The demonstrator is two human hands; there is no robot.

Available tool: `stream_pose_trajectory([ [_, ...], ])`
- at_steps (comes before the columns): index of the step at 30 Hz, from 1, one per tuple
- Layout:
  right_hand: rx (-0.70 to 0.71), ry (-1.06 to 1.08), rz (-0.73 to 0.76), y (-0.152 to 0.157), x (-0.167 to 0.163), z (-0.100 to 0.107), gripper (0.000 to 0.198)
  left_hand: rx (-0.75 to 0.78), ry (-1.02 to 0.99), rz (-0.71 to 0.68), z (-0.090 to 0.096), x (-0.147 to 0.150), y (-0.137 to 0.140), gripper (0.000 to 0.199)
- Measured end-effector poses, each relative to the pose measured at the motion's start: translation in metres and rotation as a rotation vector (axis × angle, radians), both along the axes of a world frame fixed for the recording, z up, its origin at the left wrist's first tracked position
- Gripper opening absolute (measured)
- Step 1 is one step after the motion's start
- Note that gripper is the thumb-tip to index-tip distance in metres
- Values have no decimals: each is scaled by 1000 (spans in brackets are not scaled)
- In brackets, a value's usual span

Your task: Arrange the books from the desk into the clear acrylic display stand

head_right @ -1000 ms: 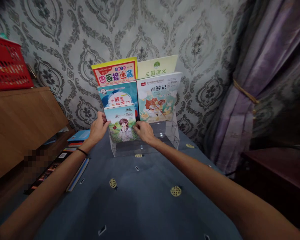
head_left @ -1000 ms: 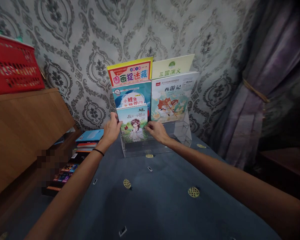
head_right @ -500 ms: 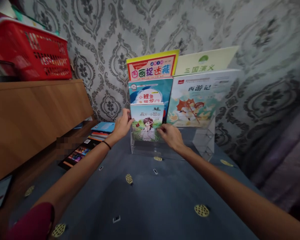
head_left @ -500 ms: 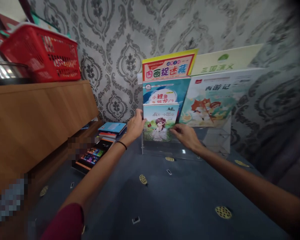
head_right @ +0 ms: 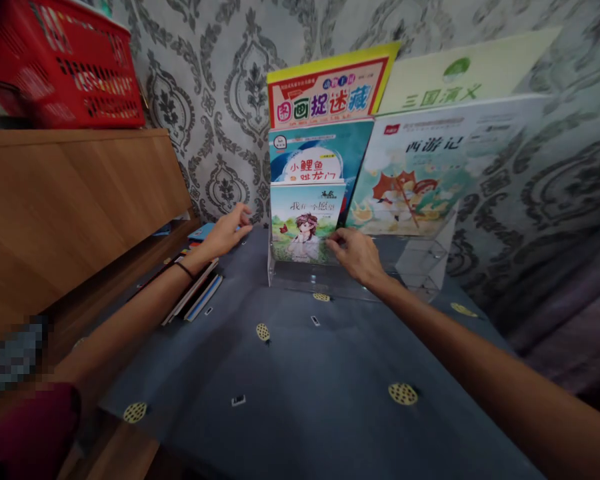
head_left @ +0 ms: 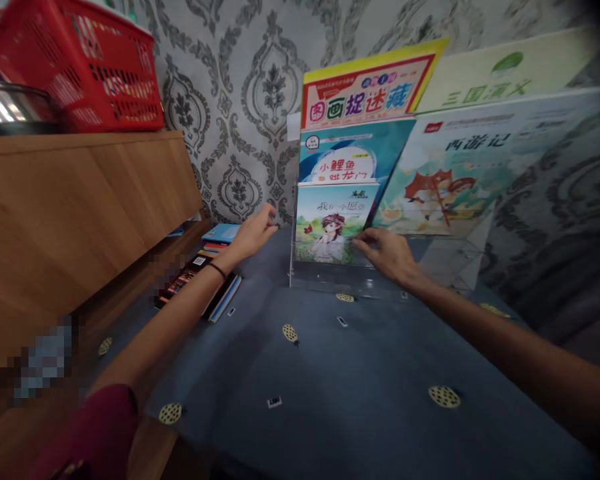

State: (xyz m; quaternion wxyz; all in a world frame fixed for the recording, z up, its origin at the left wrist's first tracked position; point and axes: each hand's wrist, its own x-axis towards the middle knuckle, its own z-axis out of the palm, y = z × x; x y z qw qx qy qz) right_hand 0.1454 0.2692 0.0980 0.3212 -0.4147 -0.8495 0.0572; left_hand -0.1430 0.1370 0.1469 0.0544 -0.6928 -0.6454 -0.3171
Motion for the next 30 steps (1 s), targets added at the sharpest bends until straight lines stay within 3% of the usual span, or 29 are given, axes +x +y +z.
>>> stream_pose_trajectory([
  [4,10,4,-3,-1,2,0,23,-304,166,113,-23,-54,-40,23],
  [8,38,10,2,-7,1,1,23,-527,241,362,-59,-83,-92,57],
  [12,27,6,-10,-15,-1,4,20,-675,283,524,-81,-83,-132,87],
  [23,13,19,-14,-25,2,9,19,-841,304,442,-75,-84,-166,119],
  [30,85,141,-74,-34,11,-2,17,-945,398,395,-64,-75,-202,97],
])
